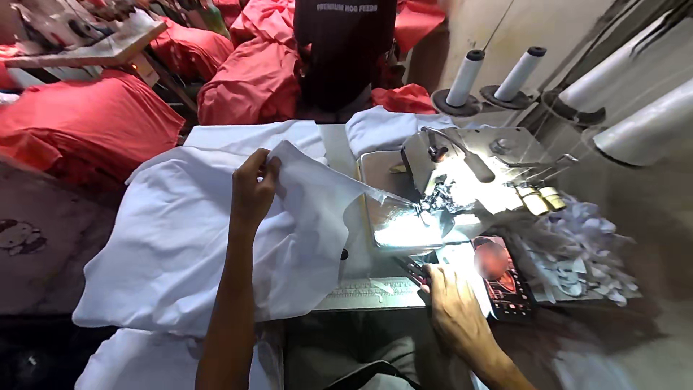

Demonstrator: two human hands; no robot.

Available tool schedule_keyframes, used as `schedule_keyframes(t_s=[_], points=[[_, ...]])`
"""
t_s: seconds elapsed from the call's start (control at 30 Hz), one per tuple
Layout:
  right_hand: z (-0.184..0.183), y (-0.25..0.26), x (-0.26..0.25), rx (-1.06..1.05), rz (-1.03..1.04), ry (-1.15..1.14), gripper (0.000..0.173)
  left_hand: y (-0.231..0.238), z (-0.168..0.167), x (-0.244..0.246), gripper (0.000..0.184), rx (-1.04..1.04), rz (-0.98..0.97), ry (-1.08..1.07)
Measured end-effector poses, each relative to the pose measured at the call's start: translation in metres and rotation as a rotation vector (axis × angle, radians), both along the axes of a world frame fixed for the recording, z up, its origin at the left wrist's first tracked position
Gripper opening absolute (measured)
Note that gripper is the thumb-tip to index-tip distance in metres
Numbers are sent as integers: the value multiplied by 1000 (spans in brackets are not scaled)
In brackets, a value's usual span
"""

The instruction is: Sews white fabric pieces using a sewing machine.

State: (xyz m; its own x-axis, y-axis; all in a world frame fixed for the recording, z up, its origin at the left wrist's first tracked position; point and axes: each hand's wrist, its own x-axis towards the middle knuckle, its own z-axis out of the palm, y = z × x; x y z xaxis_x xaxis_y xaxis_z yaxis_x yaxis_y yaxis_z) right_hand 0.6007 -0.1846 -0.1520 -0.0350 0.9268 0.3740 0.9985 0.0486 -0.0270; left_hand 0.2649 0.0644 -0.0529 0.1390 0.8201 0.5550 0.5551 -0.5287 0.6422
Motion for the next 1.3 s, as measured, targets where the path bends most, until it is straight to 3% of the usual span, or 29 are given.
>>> schedule_keyframes(t_s=[0.17, 0.23, 0.33, 0.43, 0.5, 0.67, 1.07, 1.17, 1.3], points=[[20, -9, 2, -51, 9, -166, 24, -1, 0, -3, 26, -57, -13, -20], [40, -18, 2, -120, 36, -126, 21, -3, 1, -4, 26, -47, -21, -31], [76, -30, 11, -316, 173, 288, 29, -13, 2, -8, 24, 7, -56, -59], [105, -19, 17, -627, 280, 1053, 45, -27, 2, -10, 22, 53, -66, -64], [113, -3, 10, -671, 287, 1400, 44, -33, 6, -9, 22, 73, -57, -68], [121, 40, -15, -592, 197, 1659, 42, -44, 16, -13, 23, 134, -75, -50], [124, 76, -22, -732, 117, 1659, 37, -47, 7, -23, 21, 112, -57, -68], [121, 63, -17, -725, 164, 1445, 38, -46, -5, -39, 19, 20, -61, -146], [108, 38, 0, -704, 443, 959, 38, -52, -31, -69, 25, -122, -39, -312]])
